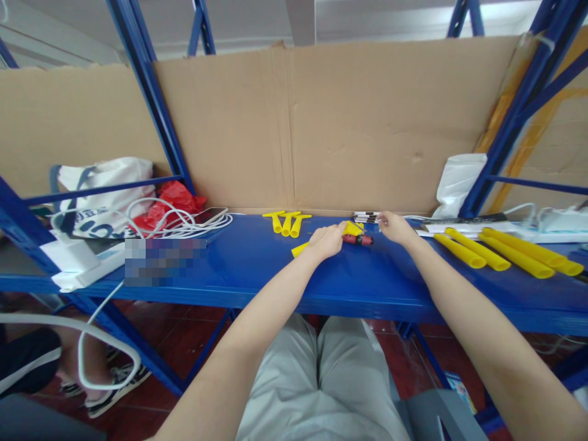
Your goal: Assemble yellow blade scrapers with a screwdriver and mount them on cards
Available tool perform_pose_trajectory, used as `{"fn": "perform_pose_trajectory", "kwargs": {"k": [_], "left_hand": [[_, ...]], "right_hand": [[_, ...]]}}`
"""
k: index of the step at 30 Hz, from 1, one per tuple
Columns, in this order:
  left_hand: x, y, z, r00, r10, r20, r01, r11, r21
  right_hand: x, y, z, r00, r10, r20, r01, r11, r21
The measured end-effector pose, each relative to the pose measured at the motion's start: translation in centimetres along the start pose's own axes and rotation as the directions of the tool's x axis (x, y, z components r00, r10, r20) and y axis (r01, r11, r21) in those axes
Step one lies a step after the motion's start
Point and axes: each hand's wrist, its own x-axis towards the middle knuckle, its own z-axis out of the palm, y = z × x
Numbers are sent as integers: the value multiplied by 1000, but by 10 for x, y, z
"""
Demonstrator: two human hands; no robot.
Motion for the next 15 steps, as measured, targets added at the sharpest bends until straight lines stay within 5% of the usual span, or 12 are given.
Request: {"fn": "perform_pose_trajectory", "kwargs": {"k": [6, 11, 15], "left_hand": [[3, -8, 3, 997, -65, 36, 65, 998, 12], [4, -9, 4, 995, -85, 48, 85, 996, 5], [4, -9, 5, 995, -87, 40, 87, 996, -12]], "right_hand": [[-4, 28, -14, 980, 154, 128, -101, 933, -346], [4, 46, -6, 946, 212, 247, -106, 918, -382], [15, 63, 9, 967, 117, 225, -36, 942, -332]]}}
